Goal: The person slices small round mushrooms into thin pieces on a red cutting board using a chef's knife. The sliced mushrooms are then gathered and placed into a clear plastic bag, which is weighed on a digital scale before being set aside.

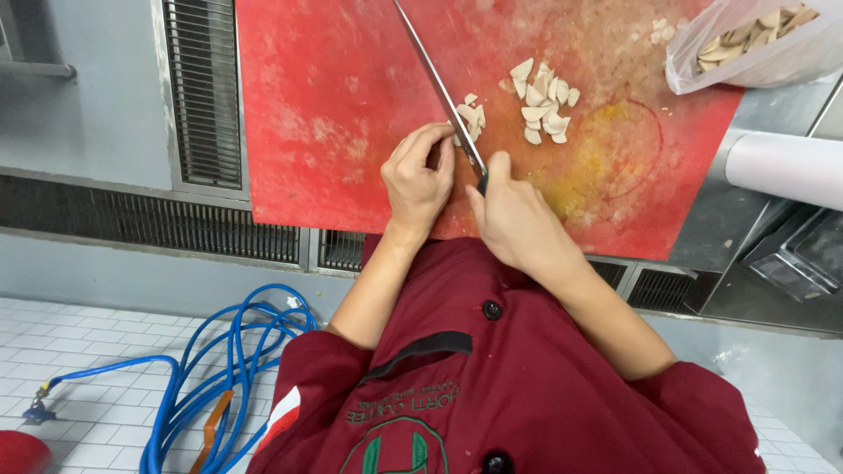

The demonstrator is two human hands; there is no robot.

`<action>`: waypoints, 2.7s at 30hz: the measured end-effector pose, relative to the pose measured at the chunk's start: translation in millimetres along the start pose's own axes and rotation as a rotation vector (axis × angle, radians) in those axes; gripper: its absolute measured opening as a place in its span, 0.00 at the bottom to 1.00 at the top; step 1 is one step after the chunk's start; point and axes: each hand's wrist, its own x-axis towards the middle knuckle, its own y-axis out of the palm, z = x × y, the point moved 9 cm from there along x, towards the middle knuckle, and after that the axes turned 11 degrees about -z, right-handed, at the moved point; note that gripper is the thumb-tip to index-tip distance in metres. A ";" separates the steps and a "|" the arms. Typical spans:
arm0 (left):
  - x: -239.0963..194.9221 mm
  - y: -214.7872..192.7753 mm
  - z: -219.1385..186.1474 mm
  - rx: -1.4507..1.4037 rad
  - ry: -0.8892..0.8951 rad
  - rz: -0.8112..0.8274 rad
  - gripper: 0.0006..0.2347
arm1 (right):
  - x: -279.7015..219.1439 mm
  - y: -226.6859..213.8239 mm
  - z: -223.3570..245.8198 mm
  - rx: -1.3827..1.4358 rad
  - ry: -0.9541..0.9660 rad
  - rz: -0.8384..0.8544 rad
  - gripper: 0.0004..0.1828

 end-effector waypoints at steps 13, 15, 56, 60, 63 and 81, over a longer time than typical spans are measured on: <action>-3.3 0.8 7.7 -0.063 -0.072 -0.016 0.05 | -3.9 -1.3 0.6 0.070 0.063 0.041 0.19; -3.4 0.6 10.6 -0.066 -0.095 -0.005 0.05 | 6.2 10.7 0.7 0.107 0.038 0.001 0.19; 203.3 447.2 -2.4 0.586 0.157 1.235 0.25 | -17.7 -32.5 -110.3 0.457 0.373 0.066 0.16; 195.3 464.8 -10.8 0.583 0.360 1.090 0.25 | -14.7 -31.8 -109.2 0.490 0.367 0.068 0.16; 197.2 463.3 -10.6 0.604 0.348 1.010 0.25 | -16.1 -30.3 -110.6 0.494 0.371 0.068 0.16; 200.2 212.6 -151.8 -0.178 0.570 0.280 0.07 | -16.1 -22.8 -114.8 0.528 0.330 0.020 0.14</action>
